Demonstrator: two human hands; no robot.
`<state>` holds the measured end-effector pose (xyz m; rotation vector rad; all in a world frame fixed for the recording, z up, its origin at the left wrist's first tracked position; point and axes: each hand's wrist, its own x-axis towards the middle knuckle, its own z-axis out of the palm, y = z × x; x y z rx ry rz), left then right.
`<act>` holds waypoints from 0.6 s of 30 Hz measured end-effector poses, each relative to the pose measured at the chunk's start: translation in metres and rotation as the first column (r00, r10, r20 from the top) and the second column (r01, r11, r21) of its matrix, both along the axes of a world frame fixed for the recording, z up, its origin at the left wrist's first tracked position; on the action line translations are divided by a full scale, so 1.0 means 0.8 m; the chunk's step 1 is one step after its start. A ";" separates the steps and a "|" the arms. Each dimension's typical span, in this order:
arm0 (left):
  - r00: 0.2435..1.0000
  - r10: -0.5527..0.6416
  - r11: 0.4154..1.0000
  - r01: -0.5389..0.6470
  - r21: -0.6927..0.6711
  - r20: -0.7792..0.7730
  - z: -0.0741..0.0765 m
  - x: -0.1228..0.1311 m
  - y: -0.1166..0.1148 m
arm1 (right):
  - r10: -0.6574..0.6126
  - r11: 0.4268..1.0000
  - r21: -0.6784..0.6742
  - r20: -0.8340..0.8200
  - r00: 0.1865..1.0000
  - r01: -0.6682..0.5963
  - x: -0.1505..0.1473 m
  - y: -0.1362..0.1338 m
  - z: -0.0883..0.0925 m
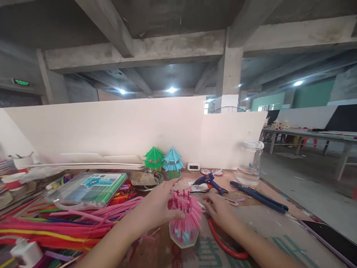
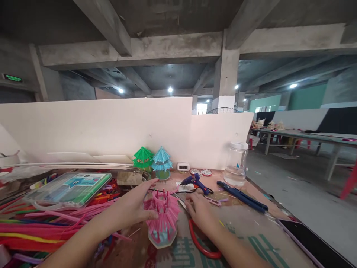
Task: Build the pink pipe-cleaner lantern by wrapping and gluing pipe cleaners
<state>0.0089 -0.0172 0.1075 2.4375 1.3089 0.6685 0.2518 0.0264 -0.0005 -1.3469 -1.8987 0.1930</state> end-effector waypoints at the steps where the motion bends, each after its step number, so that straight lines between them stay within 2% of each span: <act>1: 1.000 0.000 1.000 0.000 -0.010 0.027 -0.003 0.001 0.001 | 0.009 1.000 -0.019 0.025 1.000 -0.008 -0.001 0.000 -0.004; 5: 0.997 -0.004 0.998 0.009 -0.056 0.082 -0.010 0.006 0.002 | 0.036 0.997 -0.069 0.094 0.995 -0.030 -0.001 0.002 -0.012; 11: 0.998 -0.007 0.994 0.014 -0.108 0.065 -0.004 0.014 -0.002 | 0.039 0.992 -0.128 0.218 0.975 -0.011 0.002 0.002 -0.009; 15: 0.997 0.017 0.989 -0.006 -0.145 0.074 -0.002 0.014 -0.002 | 0.028 0.993 -0.121 0.223 0.974 -0.001 0.002 0.003 -0.009; 18: 0.993 -0.002 0.986 0.022 -0.166 0.118 -0.006 0.010 0.003 | 0.029 0.995 -0.103 0.198 0.980 -0.009 0.002 0.006 -0.016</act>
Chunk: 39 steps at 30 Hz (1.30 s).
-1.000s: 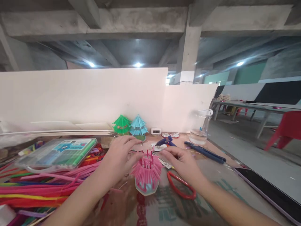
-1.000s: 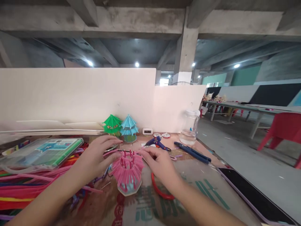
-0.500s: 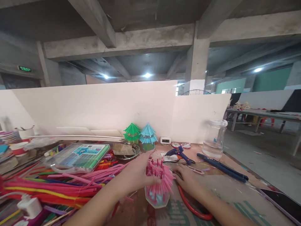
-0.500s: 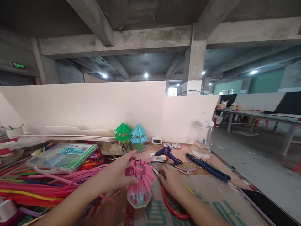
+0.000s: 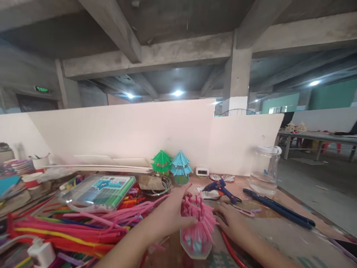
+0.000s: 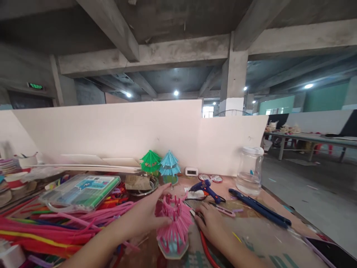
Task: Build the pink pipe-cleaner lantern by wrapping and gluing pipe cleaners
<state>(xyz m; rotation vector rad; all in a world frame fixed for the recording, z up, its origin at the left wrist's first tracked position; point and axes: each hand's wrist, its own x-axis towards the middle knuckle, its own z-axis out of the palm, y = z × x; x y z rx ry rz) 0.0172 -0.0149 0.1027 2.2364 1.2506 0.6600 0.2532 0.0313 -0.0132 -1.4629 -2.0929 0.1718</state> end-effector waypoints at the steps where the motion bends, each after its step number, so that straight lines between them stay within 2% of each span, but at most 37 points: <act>1: 1.000 -0.019 1.000 0.019 -0.002 0.011 -0.002 -0.002 0.002 | -0.003 1.000 0.005 -0.007 1.000 0.003 0.000 0.002 -0.002; 4: 0.998 -0.056 0.995 0.054 0.089 0.017 -0.008 -0.006 0.008 | -0.002 1.000 0.016 -0.005 1.000 0.002 -0.001 0.003 -0.003; 7: 0.997 -0.076 0.966 0.075 0.247 -0.005 -0.009 -0.005 0.008 | 0.006 1.000 0.019 0.009 1.000 -0.007 -0.002 -0.001 0.004; 11: 0.995 -0.067 0.882 0.095 0.461 -0.077 -0.001 0.000 0.001 | 0.000 1.000 0.004 0.034 0.999 0.000 -0.001 -0.005 0.011; 16: 0.989 -0.061 0.794 0.130 0.594 -0.135 0.004 0.003 -0.008 | 0.003 1.000 0.010 0.052 0.999 -0.004 0.000 -0.005 0.010; 20: 0.987 -0.052 0.765 0.135 0.630 -0.149 0.001 0.005 -0.008 | 0.008 1.000 0.030 0.042 0.999 -0.009 0.000 -0.004 0.008; 25: 0.994 -0.078 0.793 0.109 0.599 -0.077 0.006 0.007 -0.010 | 0.002 0.999 0.040 0.031 1.000 -0.004 -0.001 -0.004 0.007; 28: 0.996 -0.053 0.811 0.087 0.579 -0.075 0.012 0.010 -0.014 | 0.010 0.999 0.032 0.040 0.999 -0.011 0.000 -0.004 0.006; 35: 0.994 0.013 0.801 0.055 0.596 -0.110 0.015 0.012 -0.019 | 0.035 0.998 0.039 0.087 0.996 -0.039 0.004 -0.002 0.005; 39: 0.999 0.004 0.793 0.029 0.609 -0.053 0.014 0.009 -0.016 | 0.021 0.998 0.056 0.078 0.997 -0.026 0.004 -0.001 0.003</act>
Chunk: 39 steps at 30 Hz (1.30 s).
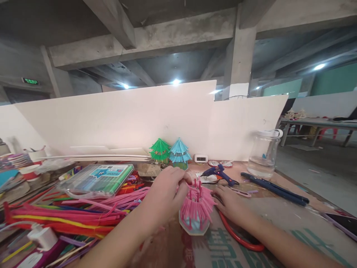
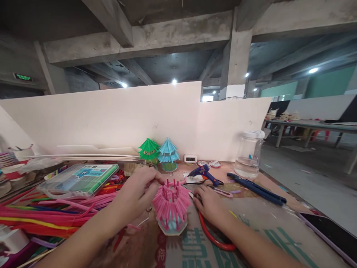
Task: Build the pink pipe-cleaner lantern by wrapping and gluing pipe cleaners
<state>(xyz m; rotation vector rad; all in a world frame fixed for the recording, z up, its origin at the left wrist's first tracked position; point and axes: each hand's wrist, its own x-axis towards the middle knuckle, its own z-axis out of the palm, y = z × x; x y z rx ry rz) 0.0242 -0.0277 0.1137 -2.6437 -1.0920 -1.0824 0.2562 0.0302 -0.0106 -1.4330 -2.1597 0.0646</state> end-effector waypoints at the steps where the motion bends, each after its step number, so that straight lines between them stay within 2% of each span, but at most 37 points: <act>1: 1.000 -0.003 1.000 0.003 0.008 0.009 0.000 0.000 0.001 | -0.003 1.000 0.003 0.002 1.000 0.003 0.000 0.000 0.000; 10: 0.987 0.066 0.996 -0.055 0.077 -0.145 -0.001 -0.004 0.010 | -0.016 1.000 0.013 0.023 1.000 0.015 -0.001 -0.002 0.007; 18: 0.980 0.054 0.987 -0.023 0.156 -0.194 -0.015 0.003 0.010 | -0.004 1.000 0.023 0.000 1.000 0.004 0.000 -0.002 0.007; 24: 0.986 0.039 0.989 -0.015 0.147 -0.161 -0.015 0.006 0.007 | -0.031 0.996 0.075 -0.130 0.991 0.041 0.000 0.000 0.005; 26: 0.987 0.032 0.988 -0.008 0.152 -0.159 -0.013 0.004 0.008 | -0.056 0.991 0.110 -0.208 0.977 0.080 0.001 -0.002 0.011; 29: 0.986 0.035 0.988 -0.010 0.152 -0.164 -0.010 0.002 0.010 | -0.075 0.975 0.175 -0.329 0.941 0.139 0.000 -0.013 0.032; 31: 0.984 0.047 0.988 -0.020 0.154 -0.173 -0.010 0.002 0.010 | -0.013 0.968 0.224 -0.408 0.913 0.114 -0.005 -0.029 0.051; 34: 0.981 0.065 0.988 -0.037 0.152 -0.181 -0.010 0.001 0.011 | 0.193 0.960 0.276 -0.528 0.827 -0.047 -0.020 -0.055 0.071; 36: 0.984 0.066 0.989 -0.042 0.140 -0.168 -0.010 0.001 0.012 | 0.220 0.967 0.231 -0.563 0.796 -0.104 -0.031 -0.067 0.076; 39: 0.986 0.056 0.992 -0.037 0.124 -0.157 -0.008 0.000 0.014 | 0.190 0.980 0.168 -0.592 0.783 -0.111 -0.043 -0.075 0.072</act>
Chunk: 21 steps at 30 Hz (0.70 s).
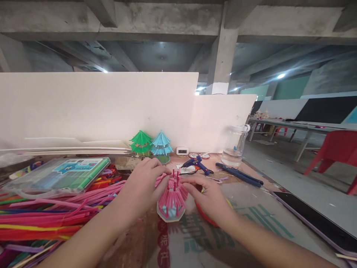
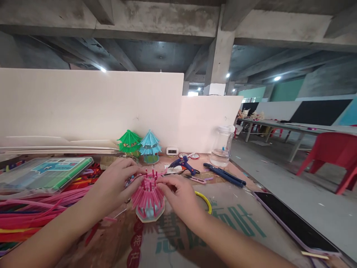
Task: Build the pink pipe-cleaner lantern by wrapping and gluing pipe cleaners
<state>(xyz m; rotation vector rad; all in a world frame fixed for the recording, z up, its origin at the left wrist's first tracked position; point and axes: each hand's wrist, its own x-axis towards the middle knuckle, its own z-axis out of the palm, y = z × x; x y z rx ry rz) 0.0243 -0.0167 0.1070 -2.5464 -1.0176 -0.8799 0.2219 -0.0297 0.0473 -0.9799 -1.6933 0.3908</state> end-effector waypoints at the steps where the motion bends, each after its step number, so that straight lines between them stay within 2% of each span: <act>1: 1.000 -0.002 1.000 0.002 -0.002 -0.002 0.001 0.000 0.000 | 0.000 1.000 -0.007 -0.001 1.000 0.000 -0.002 0.000 -0.001; 5: 1.000 0.008 0.999 -0.008 -0.046 0.016 0.009 -0.006 0.002 | -0.001 1.000 -0.006 0.020 1.000 0.001 -0.005 0.006 -0.001; 8: 0.997 0.031 0.981 -0.018 -0.192 0.067 0.013 -0.015 0.007 | -0.005 1.000 -0.011 0.036 0.999 0.005 -0.006 0.011 0.001; 10: 0.996 0.057 0.927 -0.027 -0.374 0.068 0.012 -0.021 0.013 | 0.002 1.000 -0.023 0.039 0.999 -0.001 -0.008 0.012 0.001; 12: 0.996 0.068 0.835 -0.020 -0.549 0.066 0.007 -0.026 0.021 | 0.009 1.000 -0.027 0.044 0.999 -0.008 -0.010 0.012 -0.001; 14: 0.993 0.044 0.757 0.036 -0.653 0.106 0.000 -0.027 0.027 | 0.019 1.000 -0.026 0.055 0.998 -0.017 -0.011 0.010 -0.004; 16: 0.988 0.002 0.716 0.106 -0.689 0.154 -0.007 -0.024 0.032 | 0.026 0.999 -0.033 0.058 0.998 -0.024 -0.011 0.009 -0.006; 18: 0.985 -0.030 0.727 0.137 -0.673 0.168 -0.014 -0.019 0.033 | 0.033 0.999 -0.042 0.047 0.998 -0.031 -0.011 0.009 -0.006; 21: 0.990 -0.034 0.787 0.112 -0.607 0.139 -0.020 -0.010 0.032 | 0.042 0.998 -0.052 0.042 0.998 -0.040 -0.011 0.010 -0.004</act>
